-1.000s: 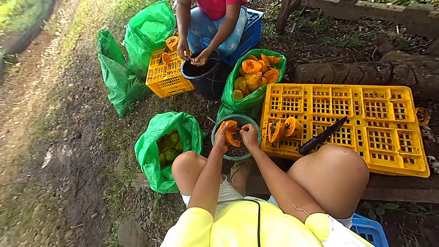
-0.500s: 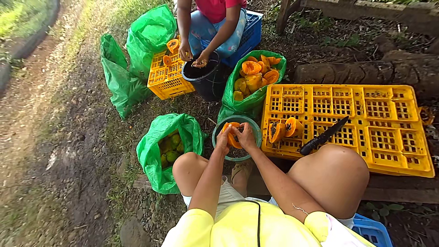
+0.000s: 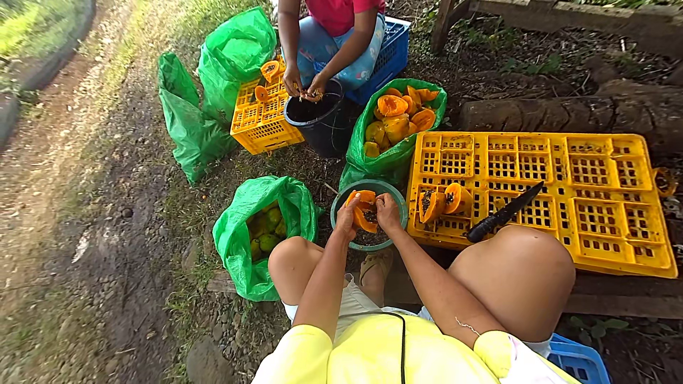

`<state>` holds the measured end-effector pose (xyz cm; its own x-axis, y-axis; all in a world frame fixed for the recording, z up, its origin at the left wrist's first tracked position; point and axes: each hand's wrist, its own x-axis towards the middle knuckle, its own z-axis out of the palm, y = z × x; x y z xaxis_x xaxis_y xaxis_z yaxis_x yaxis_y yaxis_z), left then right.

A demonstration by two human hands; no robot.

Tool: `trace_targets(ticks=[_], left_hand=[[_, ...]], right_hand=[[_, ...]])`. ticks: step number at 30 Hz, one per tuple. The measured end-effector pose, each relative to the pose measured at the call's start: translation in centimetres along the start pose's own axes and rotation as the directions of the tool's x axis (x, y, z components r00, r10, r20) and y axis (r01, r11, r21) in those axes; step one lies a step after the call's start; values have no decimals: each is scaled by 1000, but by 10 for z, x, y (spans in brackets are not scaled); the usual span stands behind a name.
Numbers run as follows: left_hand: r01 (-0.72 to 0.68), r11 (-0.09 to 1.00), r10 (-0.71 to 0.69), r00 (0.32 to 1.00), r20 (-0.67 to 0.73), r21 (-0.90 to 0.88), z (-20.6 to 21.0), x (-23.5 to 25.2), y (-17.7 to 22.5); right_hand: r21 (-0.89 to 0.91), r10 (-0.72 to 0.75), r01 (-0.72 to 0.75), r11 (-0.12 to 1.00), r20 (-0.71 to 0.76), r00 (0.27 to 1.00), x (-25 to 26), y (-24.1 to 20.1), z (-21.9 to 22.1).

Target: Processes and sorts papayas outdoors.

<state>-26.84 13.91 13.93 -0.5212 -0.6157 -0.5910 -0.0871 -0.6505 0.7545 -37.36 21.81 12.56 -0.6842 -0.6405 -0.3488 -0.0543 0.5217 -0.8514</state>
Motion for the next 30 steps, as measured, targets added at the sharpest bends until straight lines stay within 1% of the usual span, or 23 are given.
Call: trace_targets(ticks=[2, 5, 6, 9, 11, 13, 17, 19, 21, 23, 25, 28, 30], left_hand=[[-10, 1000, 10, 1000, -7, -6, -1, 1, 1], [-25, 999, 25, 999, -28, 22, -4, 4, 2], [-28, 999, 29, 999, -31, 35, -4, 4, 2], [-53, 997, 54, 998, -19, 60, -4, 3, 1], [-51, 998, 52, 999, -9, 46, -5, 2, 2], [-53, 998, 53, 999, 2, 31, -7, 1, 5], [-81, 996, 81, 997, -13, -31, -11, -2, 10], [-101, 994, 99, 994, -47, -40, -12, -4, 12], [-124, 990, 121, 991, -50, -61, -14, -5, 11], [-142, 987, 140, 990, -33, -75, -16, -5, 9], [-160, 983, 161, 987, 2, -88, -18, -6, 7], [-198, 977, 205, 975, 91, -79, -22, -6, 4], [-211, 975, 218, 966, 137, -67, -24, -5, 4]], right_hand=[[45, 46, -46, 998, 11, 999, 1, 5, -2], [92, 29, -36, 995, 79, 996, 3, 8, -6], [68, 11, -18, 998, 103, 995, 2, 5, -9], [-85, -31, 42, 995, 133, 991, 4, 0, -8], [-125, -58, 76, 989, 139, 989, 5, 1, -7], [-101, -64, 81, 992, 164, 984, 5, 1, -9], [-94, -1, 21, 995, 207, 978, 4, 3, -14], [-83, 16, 1, 997, 201, 979, -1, -2, -18], [-35, 6, 0, 999, 174, 985, -5, -8, -19], [41, -3, -4, 999, 163, 987, -9, -15, -20], [88, 25, -41, 995, 173, 985, -13, -22, -19], [81, 105, -123, 989, 195, 975, -15, -28, -18], [53, 134, -147, 988, 198, 971, -15, -29, -17]])
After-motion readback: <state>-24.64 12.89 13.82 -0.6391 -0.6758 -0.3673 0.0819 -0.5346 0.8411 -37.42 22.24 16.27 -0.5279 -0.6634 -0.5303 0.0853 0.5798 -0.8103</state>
